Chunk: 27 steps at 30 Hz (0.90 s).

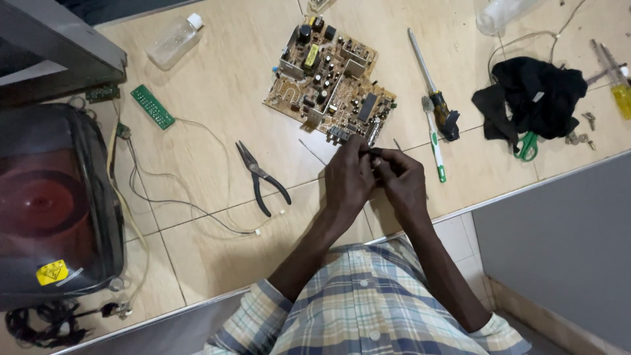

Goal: The person uses a screwdriver to unscrew and remove a black component from a circuit board. They then use the screwdriver to adjust and tighten screws on the component while holding it in their hand.

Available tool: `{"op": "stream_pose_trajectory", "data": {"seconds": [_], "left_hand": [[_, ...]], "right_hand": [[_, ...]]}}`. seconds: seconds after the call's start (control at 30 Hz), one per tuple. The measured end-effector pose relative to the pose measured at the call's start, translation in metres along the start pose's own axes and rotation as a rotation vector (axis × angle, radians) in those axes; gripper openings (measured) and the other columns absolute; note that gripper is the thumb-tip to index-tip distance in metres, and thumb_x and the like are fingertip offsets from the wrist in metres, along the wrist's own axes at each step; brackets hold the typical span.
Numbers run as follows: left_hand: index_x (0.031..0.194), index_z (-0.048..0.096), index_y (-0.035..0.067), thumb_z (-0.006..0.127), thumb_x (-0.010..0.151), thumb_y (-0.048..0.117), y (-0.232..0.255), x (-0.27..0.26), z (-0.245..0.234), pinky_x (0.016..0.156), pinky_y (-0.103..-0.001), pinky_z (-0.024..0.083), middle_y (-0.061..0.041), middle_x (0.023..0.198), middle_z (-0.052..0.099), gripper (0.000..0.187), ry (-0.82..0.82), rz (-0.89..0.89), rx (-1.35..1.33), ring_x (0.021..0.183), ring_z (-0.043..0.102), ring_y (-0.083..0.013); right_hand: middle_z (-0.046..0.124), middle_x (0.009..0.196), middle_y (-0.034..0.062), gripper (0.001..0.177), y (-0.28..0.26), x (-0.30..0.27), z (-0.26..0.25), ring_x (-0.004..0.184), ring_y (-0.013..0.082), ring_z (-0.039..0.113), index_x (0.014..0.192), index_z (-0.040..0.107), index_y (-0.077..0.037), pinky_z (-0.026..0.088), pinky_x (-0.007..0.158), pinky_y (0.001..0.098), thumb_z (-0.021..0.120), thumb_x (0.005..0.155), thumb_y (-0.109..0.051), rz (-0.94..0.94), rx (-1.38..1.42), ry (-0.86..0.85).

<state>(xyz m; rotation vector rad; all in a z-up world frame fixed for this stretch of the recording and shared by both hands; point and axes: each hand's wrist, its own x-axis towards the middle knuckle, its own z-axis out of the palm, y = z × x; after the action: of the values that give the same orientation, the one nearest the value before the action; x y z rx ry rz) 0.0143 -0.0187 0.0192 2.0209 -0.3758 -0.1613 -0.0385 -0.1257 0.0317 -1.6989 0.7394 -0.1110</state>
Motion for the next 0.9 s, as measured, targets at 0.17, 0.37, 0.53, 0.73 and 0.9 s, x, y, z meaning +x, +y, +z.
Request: {"op": "stream_pose_trajectory", "data": {"seconds": [0.17, 0.37, 0.53, 0.73, 0.9], "left_hand": [[0.112, 0.056, 0.013, 0.059, 0.095, 0.007, -0.006, -0.005, -0.006, 0.079, -0.054, 0.055, -0.016, 0.09, 0.067, 0.018, -0.007, 0.097, -0.05, 0.093, 0.069, -0.0435], [0.103, 0.065, 0.016, 0.067, 0.096, 0.021, -0.009, -0.007, -0.002, 0.076, -0.051, 0.056, -0.013, 0.087, 0.071, 0.009, 0.032, -0.136, -0.159, 0.089, 0.071, -0.0395], [0.098, 0.066, 0.015, 0.076, 0.087, 0.019, -0.002, -0.009, -0.008, 0.074, -0.045, 0.058, -0.01, 0.085, 0.072, 0.016, 0.082, -0.313, -0.229, 0.082, 0.074, -0.0348], [0.115, 0.062, 0.011, 0.066, 0.094, 0.017, 0.022, -0.021, -0.011, 0.077, -0.047, 0.058, -0.014, 0.094, 0.076, 0.023, 0.111, -0.467, -0.296, 0.086, 0.077, -0.0356], [0.116, 0.062, 0.003, 0.063, 0.097, 0.017, 0.018, -0.027, -0.004, 0.071, -0.04, 0.059, -0.018, 0.09, 0.076, 0.024, 0.236, -0.512, -0.414, 0.078, 0.076, -0.0267]], "right_hand": [[0.073, 0.083, 0.0126, 0.015, -0.006, -0.003, 0.001, 0.074, 0.0148, 0.067, 0.11, 0.078, -0.005, 0.061, 0.062, 0.0282, 0.07, 0.098, -0.008, -0.011, 0.001, 0.011], [0.072, 0.077, 0.0124, 0.012, -0.002, -0.004, 0.002, 0.071, 0.0136, 0.066, 0.106, 0.078, -0.002, 0.059, 0.062, 0.0264, 0.074, 0.096, -0.005, -0.024, 0.036, 0.009], [0.071, 0.073, 0.0081, 0.013, -0.003, -0.009, -0.002, 0.07, 0.0099, 0.065, 0.106, 0.079, -0.005, 0.059, 0.063, 0.0253, 0.075, 0.094, -0.005, -0.01, 0.05, -0.057], [0.073, 0.08, 0.0122, 0.016, -0.015, -0.013, -0.004, 0.072, 0.0138, 0.068, 0.109, 0.077, -0.002, 0.059, 0.063, 0.0254, 0.073, 0.093, -0.004, 0.007, 0.033, -0.046], [0.074, 0.086, 0.0125, 0.015, -0.023, -0.008, -0.005, 0.075, 0.015, 0.07, 0.111, 0.074, -0.002, 0.059, 0.064, 0.0236, 0.068, 0.097, -0.001, -0.08, 0.01, 0.034]]}}
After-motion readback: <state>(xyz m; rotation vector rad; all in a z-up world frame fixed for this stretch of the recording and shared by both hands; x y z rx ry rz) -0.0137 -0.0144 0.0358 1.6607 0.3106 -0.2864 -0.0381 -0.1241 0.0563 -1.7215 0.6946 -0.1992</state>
